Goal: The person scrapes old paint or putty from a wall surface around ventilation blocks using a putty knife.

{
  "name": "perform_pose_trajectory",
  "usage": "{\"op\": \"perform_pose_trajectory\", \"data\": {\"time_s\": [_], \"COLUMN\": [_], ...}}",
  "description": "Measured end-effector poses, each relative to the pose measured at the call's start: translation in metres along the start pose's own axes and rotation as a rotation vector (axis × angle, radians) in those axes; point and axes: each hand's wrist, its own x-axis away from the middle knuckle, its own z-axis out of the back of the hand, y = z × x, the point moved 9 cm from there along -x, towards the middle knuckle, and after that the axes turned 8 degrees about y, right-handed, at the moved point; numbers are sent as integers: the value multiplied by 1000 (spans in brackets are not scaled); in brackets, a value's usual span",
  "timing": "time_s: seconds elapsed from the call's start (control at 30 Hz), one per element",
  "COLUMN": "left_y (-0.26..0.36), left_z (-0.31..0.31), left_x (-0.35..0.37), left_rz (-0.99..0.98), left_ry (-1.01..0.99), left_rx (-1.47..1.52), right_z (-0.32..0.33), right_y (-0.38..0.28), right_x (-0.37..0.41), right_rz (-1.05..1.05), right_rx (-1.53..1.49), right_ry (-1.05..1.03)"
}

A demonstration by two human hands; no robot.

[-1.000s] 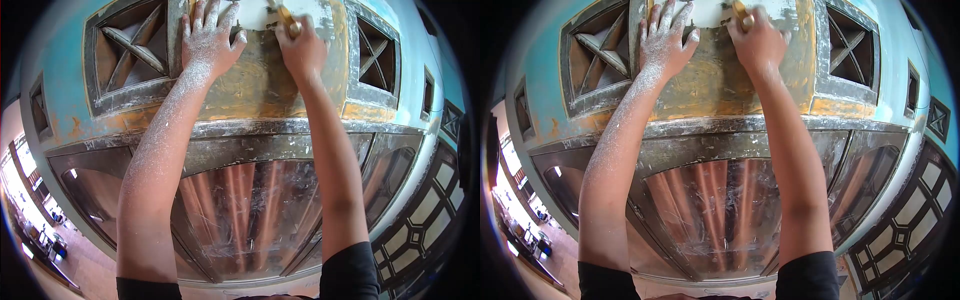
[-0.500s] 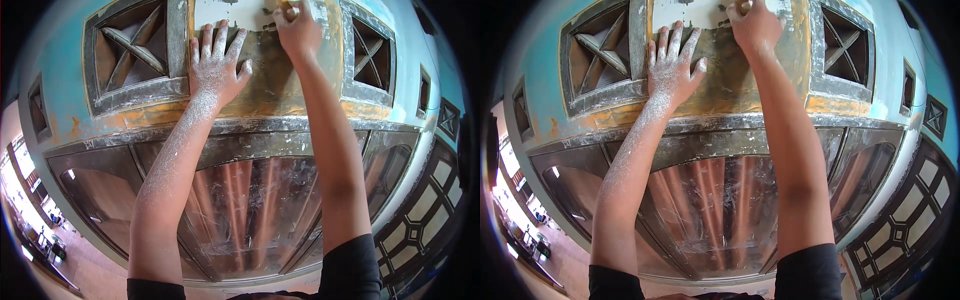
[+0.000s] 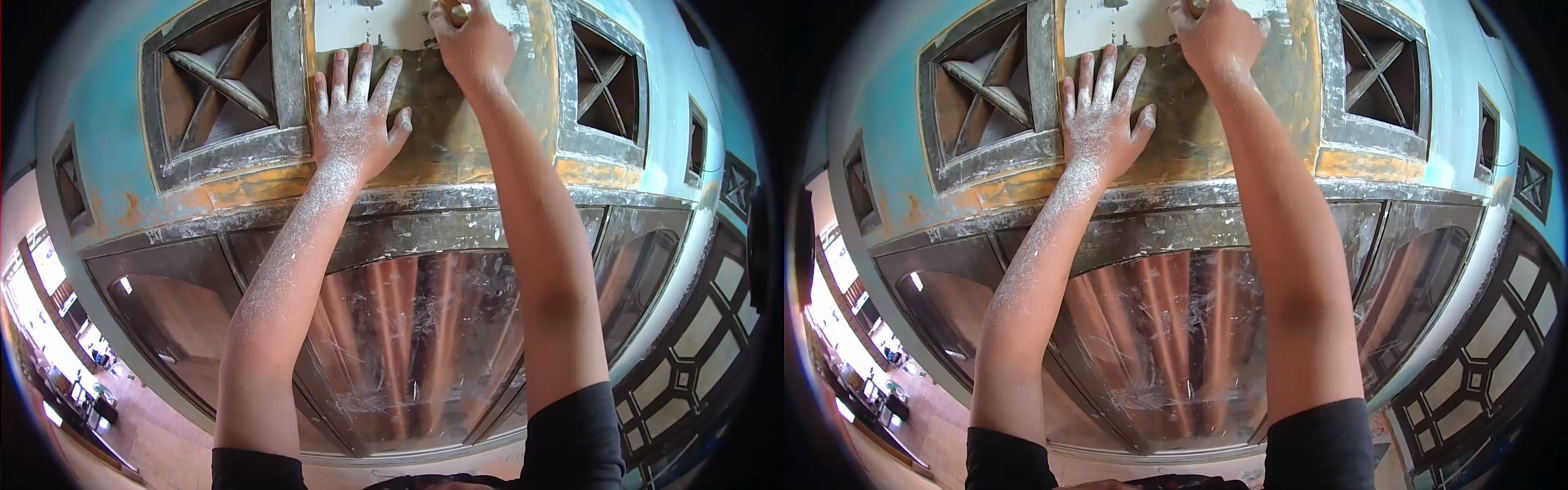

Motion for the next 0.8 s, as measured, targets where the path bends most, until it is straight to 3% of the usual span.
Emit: {"op": "perform_pose_trajectory", "data": {"time_s": [0.1, 0.27, 0.4, 0.5, 0.8], "left_y": [2, 8, 9, 8, 9], "left_z": [3, 2, 2, 3, 4], "left_x": [6, 21, 20, 19, 27], "left_rz": [-1, -23, -23, -27, -26], "left_ry": [-3, -48, -60, -75, -100], "left_rx": [15, 28, 21, 36, 67], "right_z": [1, 33, 0, -14, 15], "right_y": [17, 29, 11, 1, 20], "right_x": [45, 118, 51, 2, 85], "right_rz": [157, 115, 147, 77, 121], "right_rx": [80, 3, 123, 47, 38], "right_ry": [132, 85, 78, 57, 45]}}
